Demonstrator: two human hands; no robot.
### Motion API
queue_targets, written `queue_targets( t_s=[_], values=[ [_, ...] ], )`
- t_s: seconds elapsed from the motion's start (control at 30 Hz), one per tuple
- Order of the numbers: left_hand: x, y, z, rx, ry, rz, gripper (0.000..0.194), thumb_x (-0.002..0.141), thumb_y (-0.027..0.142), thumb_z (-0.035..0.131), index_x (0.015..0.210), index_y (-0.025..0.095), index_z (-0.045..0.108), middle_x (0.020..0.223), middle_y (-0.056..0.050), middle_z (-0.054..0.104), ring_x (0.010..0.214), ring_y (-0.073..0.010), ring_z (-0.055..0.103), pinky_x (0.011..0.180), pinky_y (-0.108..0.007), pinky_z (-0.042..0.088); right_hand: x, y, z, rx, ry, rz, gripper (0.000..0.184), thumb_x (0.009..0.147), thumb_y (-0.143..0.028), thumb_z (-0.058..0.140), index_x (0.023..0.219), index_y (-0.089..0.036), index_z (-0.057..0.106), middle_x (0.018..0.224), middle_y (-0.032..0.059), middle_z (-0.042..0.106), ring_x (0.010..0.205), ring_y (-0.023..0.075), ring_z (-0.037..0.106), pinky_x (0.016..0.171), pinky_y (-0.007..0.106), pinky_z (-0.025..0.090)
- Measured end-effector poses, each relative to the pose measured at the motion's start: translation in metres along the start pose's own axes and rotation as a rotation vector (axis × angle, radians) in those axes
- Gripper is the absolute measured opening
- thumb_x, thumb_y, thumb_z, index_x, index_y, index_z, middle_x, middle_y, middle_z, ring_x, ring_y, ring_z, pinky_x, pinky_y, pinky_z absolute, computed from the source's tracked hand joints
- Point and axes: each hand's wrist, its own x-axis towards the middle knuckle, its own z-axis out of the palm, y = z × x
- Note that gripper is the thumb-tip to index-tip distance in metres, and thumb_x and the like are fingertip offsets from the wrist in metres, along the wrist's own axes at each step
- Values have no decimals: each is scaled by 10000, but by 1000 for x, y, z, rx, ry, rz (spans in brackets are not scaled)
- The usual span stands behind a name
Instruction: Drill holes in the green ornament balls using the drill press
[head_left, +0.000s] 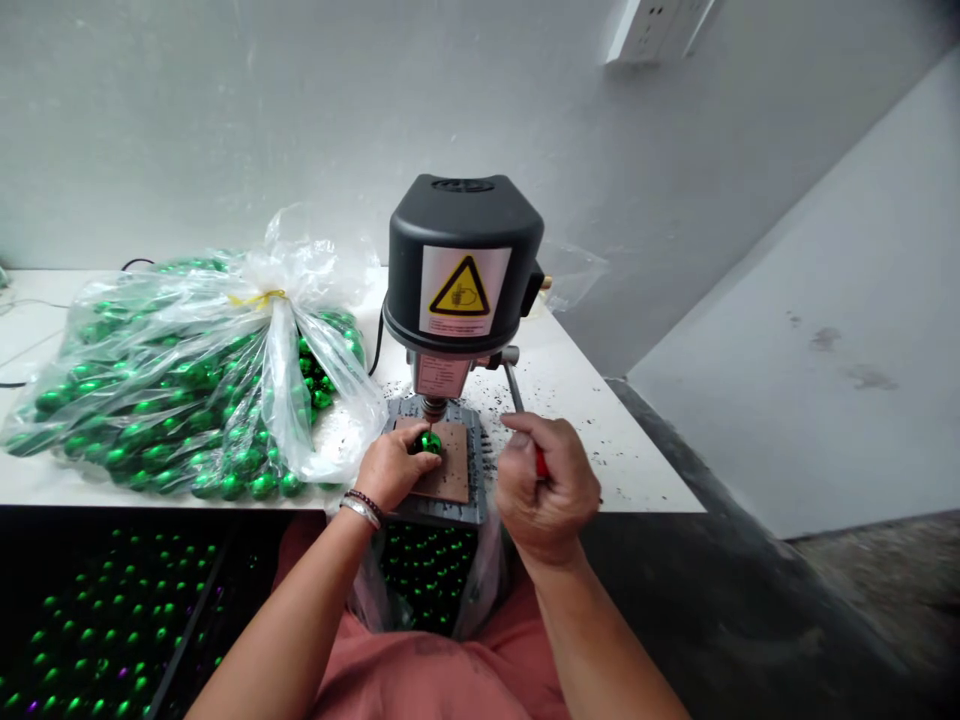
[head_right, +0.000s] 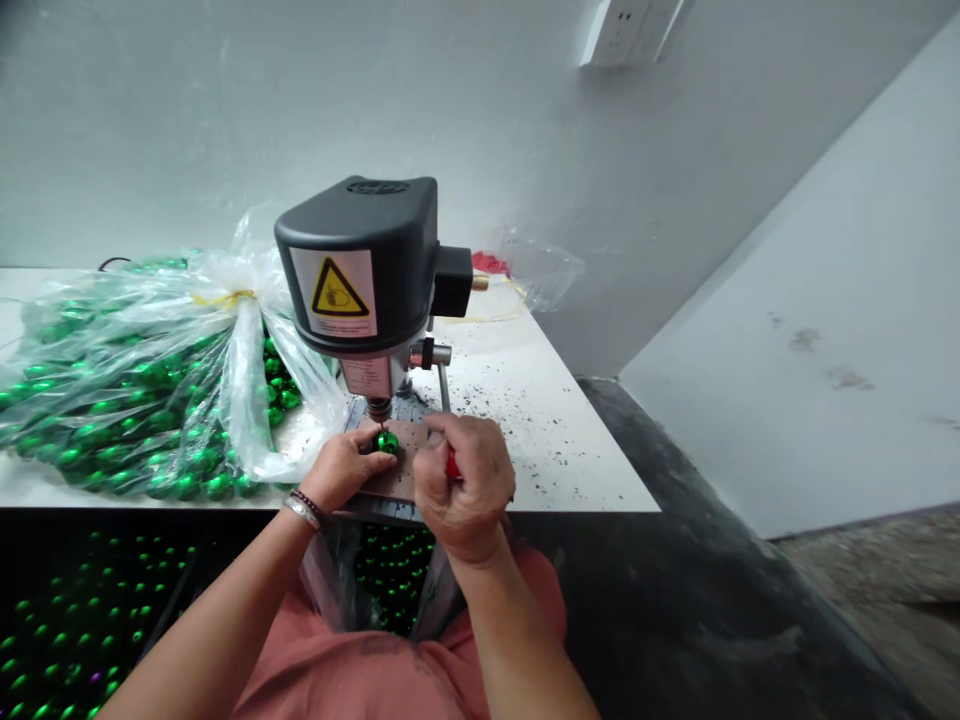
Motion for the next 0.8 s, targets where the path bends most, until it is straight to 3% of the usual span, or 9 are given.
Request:
queue_targets(
  t_s=[0.1,0.27,0.4,0.47,0.53,0.6,0.7,0.8],
  values=[
    [-2,1,1,-6,20,9,437,589,284,705,1022,243,658,1031,-46,665,968,-225,584,884,-315,391,8,-3,-1,-27,37,8,209,753,-143,449,898,-224,576,739,-7,609,633,97,562,548,232,444],
    [-8,4,5,90,97,40,366,616,305,669,976,235,656,898,-40,667,830,-199,581,771,-291,403,61,-20,-3,-41,81,108,184,803,-238,453,846,-201,628,539,-42,519,456,46,439,479,188,396],
    [-23,12,-2,188,65,66,297,680,315,597,945,194,649,809,-44,653,712,-171,567,663,-262,393,87,-28,-1,10,62,186,207,805,-268,456,790,-178,642,547,-44,520,464,25,416,461,164,359],
    [-37,16,-9,195,-36,104,271,679,300,594,920,193,657,813,-47,653,712,-174,569,649,-258,393,88,-27,0,19,51,196,208,805,-269,456,795,-178,643,573,-39,536,488,29,437,480,170,367],
    [-52,16,-16,172,-234,145,237,672,273,598,889,209,670,781,-38,655,687,-172,570,627,-253,400,86,-26,1,36,38,211,202,802,-267,458,816,-185,642,602,-35,556,508,36,454,500,181,379],
    [-65,14,-21,140,-352,157,300,646,252,629,941,225,671,828,-42,662,700,-178,578,637,-256,420,83,-24,1,63,32,228,202,799,-265,460,831,-187,643,624,-29,571,511,40,455,514,192,382],
    [-74,12,-29,109,-246,146,461,613,278,683,1068,222,634,988,-75,646,764,-193,590,712,-277,448,81,-24,0,67,32,237,215,799,-278,458,836,-186,648,626,-17,577,496,46,437,515,210,370],
    [-67,16,-45,102,-42,187,353,699,322,618,1034,212,650,952,-75,661,805,-193,598,781,-289,450,81,-25,-1,47,23,233,217,801,-283,454,841,-197,649,645,-9,584,502,57,437,533,227,372]
  ],
)
